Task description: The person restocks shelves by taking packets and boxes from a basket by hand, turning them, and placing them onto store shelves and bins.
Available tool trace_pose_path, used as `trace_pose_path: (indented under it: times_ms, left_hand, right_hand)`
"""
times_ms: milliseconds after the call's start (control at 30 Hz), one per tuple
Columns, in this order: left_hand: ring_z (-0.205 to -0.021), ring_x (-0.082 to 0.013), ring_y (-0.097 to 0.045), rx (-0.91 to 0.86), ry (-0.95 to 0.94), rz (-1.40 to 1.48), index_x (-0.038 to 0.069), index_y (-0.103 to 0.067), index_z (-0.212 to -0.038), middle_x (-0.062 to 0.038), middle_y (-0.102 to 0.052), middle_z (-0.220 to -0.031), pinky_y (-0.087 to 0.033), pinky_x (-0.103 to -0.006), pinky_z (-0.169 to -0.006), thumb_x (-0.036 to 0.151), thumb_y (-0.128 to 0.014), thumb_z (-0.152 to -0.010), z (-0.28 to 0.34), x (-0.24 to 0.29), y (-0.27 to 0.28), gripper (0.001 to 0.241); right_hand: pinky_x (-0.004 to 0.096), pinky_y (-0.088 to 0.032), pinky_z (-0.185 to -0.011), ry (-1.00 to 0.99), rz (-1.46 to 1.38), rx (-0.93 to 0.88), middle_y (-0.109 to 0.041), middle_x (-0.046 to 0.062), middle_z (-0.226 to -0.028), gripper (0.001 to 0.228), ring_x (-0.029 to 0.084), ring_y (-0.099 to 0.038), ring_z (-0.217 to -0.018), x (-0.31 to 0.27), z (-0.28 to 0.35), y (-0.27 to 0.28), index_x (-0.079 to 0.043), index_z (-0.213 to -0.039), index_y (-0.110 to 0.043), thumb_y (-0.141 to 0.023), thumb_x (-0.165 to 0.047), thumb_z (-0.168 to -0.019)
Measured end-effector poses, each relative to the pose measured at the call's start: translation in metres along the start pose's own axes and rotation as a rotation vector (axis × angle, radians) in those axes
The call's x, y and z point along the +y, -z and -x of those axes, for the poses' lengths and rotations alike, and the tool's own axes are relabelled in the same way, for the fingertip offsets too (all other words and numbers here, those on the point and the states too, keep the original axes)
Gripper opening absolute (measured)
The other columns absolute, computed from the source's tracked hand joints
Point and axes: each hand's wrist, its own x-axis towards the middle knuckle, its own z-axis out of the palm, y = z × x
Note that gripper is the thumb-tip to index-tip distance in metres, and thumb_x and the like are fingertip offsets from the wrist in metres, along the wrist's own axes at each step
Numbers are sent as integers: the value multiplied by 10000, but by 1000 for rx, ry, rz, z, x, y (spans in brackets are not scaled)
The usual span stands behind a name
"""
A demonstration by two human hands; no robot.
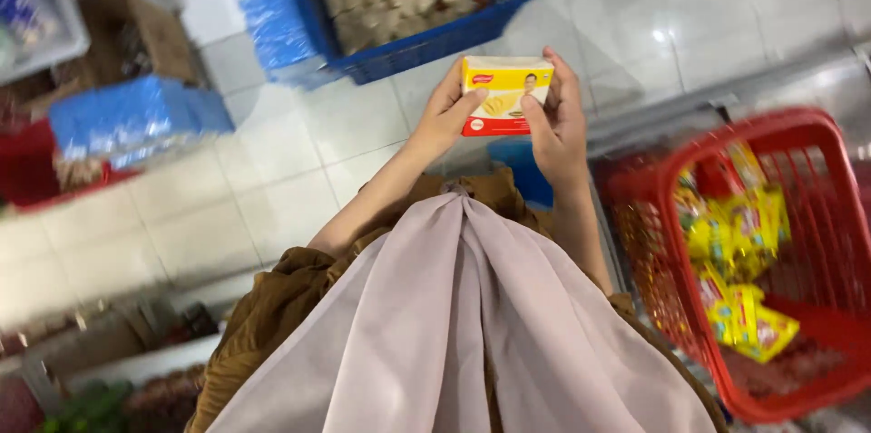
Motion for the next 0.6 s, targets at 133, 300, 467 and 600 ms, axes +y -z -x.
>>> trace_pose_path:
  times_ms: [133, 300, 467, 600]
  left_hand:
    - [-1245, -107, -553, 114, -60, 44, 15, -408, -1480, -69, -581, -1359, -476, -277, -1070, 122, -552, -1085, 34, 48, 45, 434]
    - [-1233, -112, -531, 326, -152, 106, 3, -450, -1505, -67, -577, -1359, -450, -281, -1078, 174, -510, -1142, 80, 86, 90, 406]
    - [-1257, -114, -565, 578, -267, 68, 32, -447, -1457, -58, -582, -1365, -472, -282, -1081, 233, -473, -1108, 130, 93, 134, 404]
    - [-1158, -150, -559, 852, -291, 66, -37, -520, -1418, -116, -604, -1286, -472, -312, -1007, 211, -533, -1130, 173, 93, 176, 380]
  right_hand:
    - [327, -407, -1230, -56, -37, -145, -499, 151, -1547, 531, 192, -508, -1423, -1, -22, -62, 27, -1614, -290, -471, 21, -1114]
    - [420, -283, -1315, 149, 398, -172, -340, 183, -1679, 594, 302, -332, -1592, 4, -33, -153, 19, -1621, -294, -582, -49, -1107]
    - [581, -123, -1335, 544, 701, -715, -315, 150, -1669, 763, 363, -257, -1603, 22, -28, -238, -69, -1613, -301, -659, -272, -970]
    - [629, -83, -1257, 603, 864, -934, -235, 182, -1686, 827, 394, -182, -1577, 50, -61, -291, -47, -1620, -265, -636, -446, -997]
